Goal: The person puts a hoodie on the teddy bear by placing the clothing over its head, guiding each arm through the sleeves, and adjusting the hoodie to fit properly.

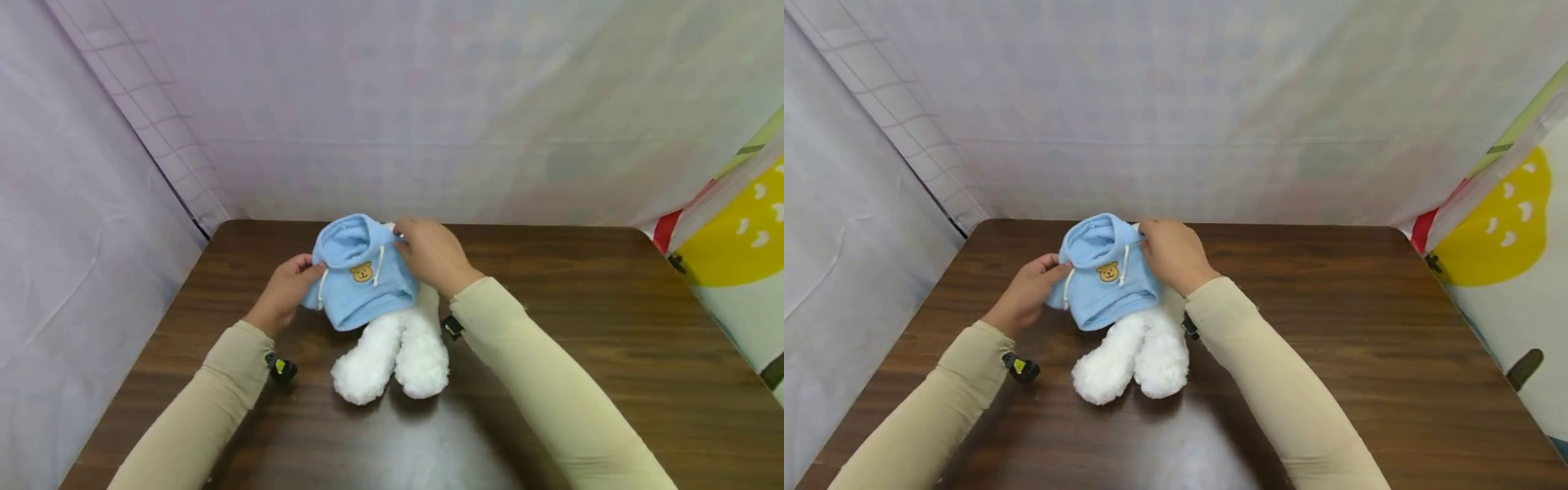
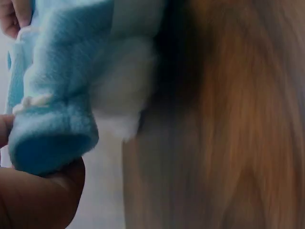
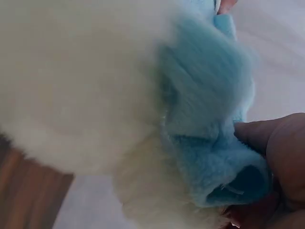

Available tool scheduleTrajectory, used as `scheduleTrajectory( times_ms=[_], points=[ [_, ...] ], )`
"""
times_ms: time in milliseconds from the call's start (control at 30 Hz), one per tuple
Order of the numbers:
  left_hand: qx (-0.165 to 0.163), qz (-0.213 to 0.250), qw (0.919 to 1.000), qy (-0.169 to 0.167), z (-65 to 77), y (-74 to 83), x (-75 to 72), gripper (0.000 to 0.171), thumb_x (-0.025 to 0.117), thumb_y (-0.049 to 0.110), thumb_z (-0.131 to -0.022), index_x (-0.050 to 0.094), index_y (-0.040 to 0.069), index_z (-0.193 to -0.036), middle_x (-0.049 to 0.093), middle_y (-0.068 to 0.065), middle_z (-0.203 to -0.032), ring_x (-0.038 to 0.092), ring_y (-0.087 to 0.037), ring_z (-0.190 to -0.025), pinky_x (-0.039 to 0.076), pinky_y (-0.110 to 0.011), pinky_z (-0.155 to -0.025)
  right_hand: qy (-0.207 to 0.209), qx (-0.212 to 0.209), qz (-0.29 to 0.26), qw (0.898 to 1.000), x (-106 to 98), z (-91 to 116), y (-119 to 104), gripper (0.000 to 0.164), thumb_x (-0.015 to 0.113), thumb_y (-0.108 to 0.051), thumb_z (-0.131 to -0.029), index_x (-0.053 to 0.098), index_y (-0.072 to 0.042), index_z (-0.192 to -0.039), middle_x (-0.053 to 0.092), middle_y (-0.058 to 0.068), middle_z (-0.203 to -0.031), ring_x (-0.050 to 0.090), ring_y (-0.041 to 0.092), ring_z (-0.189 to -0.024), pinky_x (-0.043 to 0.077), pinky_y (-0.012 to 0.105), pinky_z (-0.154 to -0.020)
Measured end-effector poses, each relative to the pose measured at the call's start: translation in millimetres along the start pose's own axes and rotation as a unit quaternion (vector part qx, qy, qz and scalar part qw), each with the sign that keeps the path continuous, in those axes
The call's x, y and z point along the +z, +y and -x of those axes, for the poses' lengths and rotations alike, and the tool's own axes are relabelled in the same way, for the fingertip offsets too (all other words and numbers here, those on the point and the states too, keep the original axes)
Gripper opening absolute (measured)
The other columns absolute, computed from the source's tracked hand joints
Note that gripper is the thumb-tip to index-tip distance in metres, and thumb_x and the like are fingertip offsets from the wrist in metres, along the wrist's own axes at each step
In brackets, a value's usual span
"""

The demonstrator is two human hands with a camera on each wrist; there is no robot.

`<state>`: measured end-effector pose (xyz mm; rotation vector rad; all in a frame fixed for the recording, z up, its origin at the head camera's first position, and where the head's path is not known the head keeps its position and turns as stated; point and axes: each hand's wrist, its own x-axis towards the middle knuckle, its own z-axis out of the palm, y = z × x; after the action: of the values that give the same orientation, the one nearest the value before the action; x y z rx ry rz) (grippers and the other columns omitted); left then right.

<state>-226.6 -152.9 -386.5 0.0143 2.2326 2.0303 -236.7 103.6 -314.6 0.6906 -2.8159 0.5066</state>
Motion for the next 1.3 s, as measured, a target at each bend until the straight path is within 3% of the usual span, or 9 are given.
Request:
scheduleTrajectory(
  times_ms=[100,233,433,567,733,900,1033,1167,1300],
  points=[
    [-0.012,-0.007,0.9998,-0.011,-8.4,-3.7,23.5,0.031,0.055,0.023,-0.102,0.060,-0.004,-0.116,0.063,-0.008,-0.100,0.059,-0.017,-0.087,0.049,-0.028,-0.075,0.000,0.030,-0.002,1.000,5.1,7.6,24.0,0.021,0.060,-0.014,-0.100,0.067,-0.003,-0.117,0.068,0.014,-0.111,0.064,0.029,-0.096,0.051,0.044,-0.082],
    [-0.015,-0.014,0.9993,-0.032,-14.3,3.9,40.0,0.041,0.055,0.033,-0.102,0.060,-0.001,-0.124,0.062,-0.012,-0.113,0.058,-0.022,-0.100,0.047,-0.033,-0.086,0.004,0.057,-0.022,0.998,6.0,17.3,49.2,0.020,0.055,-0.016,-0.103,0.064,-0.001,-0.113,0.065,0.016,-0.100,0.062,0.028,-0.083,0.050,0.043,-0.072],
    [-0.032,0.005,0.9972,-0.067,-19.2,12.0,46.5,0.030,0.060,0.028,-0.098,0.064,0.000,-0.110,0.065,-0.008,-0.098,0.061,-0.020,-0.090,0.050,-0.032,-0.079,-0.023,0.099,-0.068,0.992,4.4,27.5,69.3,0.025,0.044,-0.020,-0.107,0.053,0.000,-0.119,0.061,0.013,-0.080,0.056,0.024,-0.059,0.045,0.038,-0.055],
    [-0.024,-0.024,0.9963,-0.079,-19.8,18.8,48.7,0.025,0.060,0.026,-0.098,0.065,0.002,-0.100,0.065,-0.005,-0.090,0.060,-0.018,-0.085,0.050,-0.032,-0.077,-0.014,0.107,-0.097,0.989,1.4,31.3,75.2,0.025,0.041,-0.020,-0.108,0.051,-0.001,-0.120,0.060,0.014,-0.078,0.055,0.024,-0.058,0.044,0.038,-0.055],
    [-0.010,-0.066,0.9936,-0.091,-21.5,33.0,52.5,0.029,0.055,0.027,-0.101,0.065,0.001,-0.107,0.065,-0.008,-0.097,0.059,-0.020,-0.090,0.049,-0.037,-0.083,0.011,0.110,-0.122,0.986,-8.8,33.3,76.1,0.025,0.040,-0.022,-0.108,0.053,-0.003,-0.117,0.059,0.014,-0.078,0.053,0.026,-0.061,0.044,0.040,-0.056],
    [-0.035,-0.115,0.9856,-0.119,-23.8,39.4,57.6,0.030,0.049,0.032,-0.105,0.061,0.007,-0.116,0.060,-0.009,-0.106,0.056,-0.022,-0.097,0.047,-0.041,-0.087,-0.020,0.130,-0.127,0.983,-12.6,35.2,80.5,0.026,0.041,-0.023,-0.108,0.055,-0.004,-0.119,0.060,0.014,-0.084,0.055,0.026,-0.064,0.046,0.039,-0.059],
    [-0.028,-0.150,0.9835,-0.097,-24.7,40.2,60.9,0.029,0.053,0.033,-0.103,0.064,0.007,-0.109,0.061,-0.007,-0.105,0.055,-0.022,-0.096,0.046,-0.040,-0.086,-0.043,0.124,-0.114,0.985,-9.1,34.7,84.8,0.027,0.044,-0.021,-0.107,0.056,-0.002,-0.122,0.062,0.013,-0.089,0.057,0.026,-0.070,0.047,0.039,-0.063],
    [-0.004,-0.136,0.9891,-0.057,-23.9,44.4,62.0,0.028,0.056,0.032,-0.102,0.064,0.006,-0.099,0.059,-0.006,-0.088,0.055,-0.021,-0.084,0.046,-0.042,-0.080,-0.030,0.103,-0.113,0.988,-9.6,31.4,87.1,0.025,0.045,-0.020,-0.107,0.057,-0.002,-0.120,0.062,0.014,-0.092,0.056,0.027,-0.073,0.046,0.040,-0.066],
    [-0.022,-0.132,0.9896,-0.054,-23.0,47.3,61.4,0.029,0.055,0.033,-0.102,0.061,0.006,-0.093,0.053,-0.005,-0.078,0.051,-0.020,-0.076,0.045,-0.045,-0.079,-0.037,0.100,-0.117,0.987,-13.0,26.7,89.4,0.023,0.045,-0.020,-0.107,0.056,-0.004,-0.120,0.063,0.015,-0.095,0.057,0.027,-0.075,0.046,0.042,-0.066]
  ],
)
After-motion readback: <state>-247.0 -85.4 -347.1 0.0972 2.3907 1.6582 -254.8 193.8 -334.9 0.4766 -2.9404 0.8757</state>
